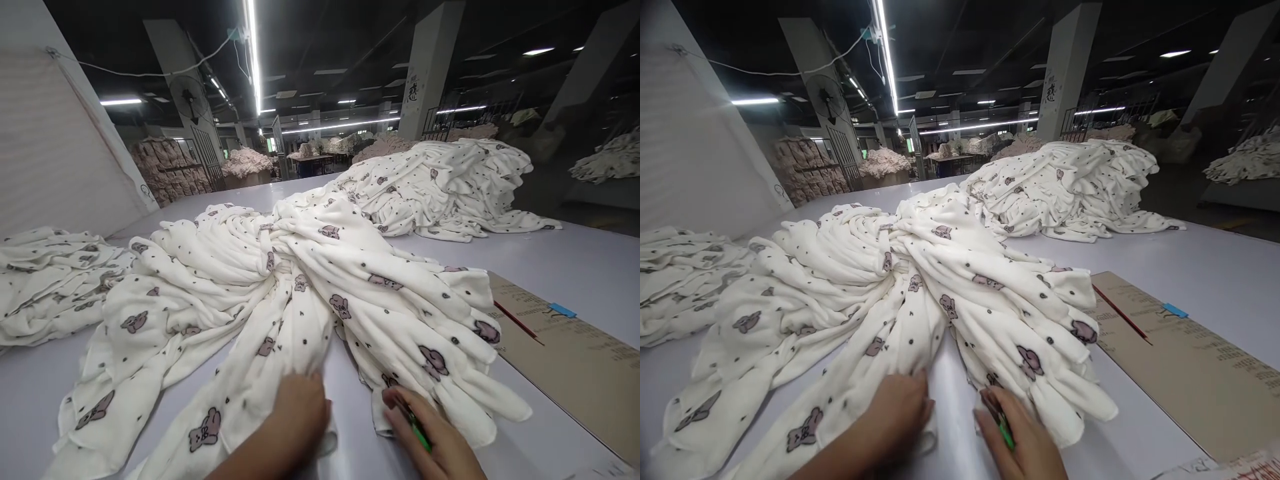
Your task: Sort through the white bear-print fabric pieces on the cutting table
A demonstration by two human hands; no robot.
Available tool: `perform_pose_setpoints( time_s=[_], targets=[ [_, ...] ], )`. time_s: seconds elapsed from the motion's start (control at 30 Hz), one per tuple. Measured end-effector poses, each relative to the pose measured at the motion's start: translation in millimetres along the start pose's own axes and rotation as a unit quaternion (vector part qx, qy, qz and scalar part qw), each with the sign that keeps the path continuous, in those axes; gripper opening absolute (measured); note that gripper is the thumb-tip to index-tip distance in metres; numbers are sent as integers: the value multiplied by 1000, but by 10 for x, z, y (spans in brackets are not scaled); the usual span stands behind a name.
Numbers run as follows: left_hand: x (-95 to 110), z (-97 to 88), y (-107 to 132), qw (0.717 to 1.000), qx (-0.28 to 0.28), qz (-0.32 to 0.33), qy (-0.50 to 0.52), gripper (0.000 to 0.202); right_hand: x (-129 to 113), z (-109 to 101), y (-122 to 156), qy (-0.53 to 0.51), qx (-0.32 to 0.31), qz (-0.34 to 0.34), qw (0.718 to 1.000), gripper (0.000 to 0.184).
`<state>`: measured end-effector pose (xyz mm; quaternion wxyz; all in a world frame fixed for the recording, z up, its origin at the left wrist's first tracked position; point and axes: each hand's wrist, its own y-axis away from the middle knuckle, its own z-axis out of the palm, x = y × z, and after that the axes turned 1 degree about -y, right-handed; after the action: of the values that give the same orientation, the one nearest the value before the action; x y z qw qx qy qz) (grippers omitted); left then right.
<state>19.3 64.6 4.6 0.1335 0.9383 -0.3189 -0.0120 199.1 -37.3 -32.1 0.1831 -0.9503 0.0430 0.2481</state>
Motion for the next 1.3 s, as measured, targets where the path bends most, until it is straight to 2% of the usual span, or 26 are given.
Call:
perform_pose_setpoints(
  time_s=[0.1, 0.17, 0.23, 0.3, 0.37, 0.43, 0.5, 0.57, 0.6, 0.7, 0.77, 0.8, 0.87, 0.97, 1.07, 1.17, 1.23, 1.3],
  targets=[
    [-207, -73, 20, 999, -6, -28, -43, 25, 143, 100, -34, 87, -10, 2, 996, 38],
    [-157, -85, -71, 998, -13, -23, -50, 21, 234, 65, -75, 133, -8, 3, 991, 37],
    [6, -54, -258, 999, -4, 4, -36, 14, 289, -45, -132, 159, 3, 7, 987, 32],
    [183, -8, -512, 999, 39, 27, -11, 17, 304, -188, -191, 174, 21, 30, 984, 27],
    [275, 24, -776, 995, 98, 29, 17, 30, 303, -316, -237, 183, 32, 67, 980, 25],
    [244, 32, -985, 988, 143, 19, 52, 36, 312, -400, -265, 184, 34, 98, 977, 25],
    [126, 25, -1091, 983, 156, 21, 95, 34, 345, -441, -279, 175, 30, 117, 977, 27],
    [4, 20, -1063, 981, 132, 32, 141, 27, 393, -455, -290, 160, 31, 133, 978, 30],
    [-36, 24, -999, 980, 103, 42, 164, 22, 416, -459, -296, 152, 35, 141, 978, 31],
    [-52, 66, -676, 967, -34, 98, 233, 15, 462, -476, -321, 119, 52, 169, 977, 39],
    [-24, 100, -474, 950, -93, 132, 269, 10, 459, -488, -338, 97, 60, 186, 976, 43],
    [-20, 112, -414, 946, -91, 132, 280, 7, 448, -490, -344, 89, 62, 193, 975, 44],
    [-46, 128, -407, 954, -30, 91, 283, 18, 414, -482, -349, 77, 62, 201, 975, 43],
    [-132, 143, -615, 966, 89, -2, 243, 34, 360, -457, -340, 67, 52, 207, 975, 42],
    [-180, 115, -865, 970, 141, -54, 189, 38, 325, -446, -325, 62, 45, 210, 975, 44],
    [-181, -16, -939, 979, 121, -54, 154, 27, 311, -452, -323, 58, 47, 212, 974, 48],
    [-193, -149, -833, 987, 67, -20, 145, 23, 324, -455, -329, 56, 49, 213, 974, 48],
    [-231, -274, -611, 989, 6, 30, 142, 20, 364, -449, -331, 57, 52, 217, 973, 47]
  ],
)
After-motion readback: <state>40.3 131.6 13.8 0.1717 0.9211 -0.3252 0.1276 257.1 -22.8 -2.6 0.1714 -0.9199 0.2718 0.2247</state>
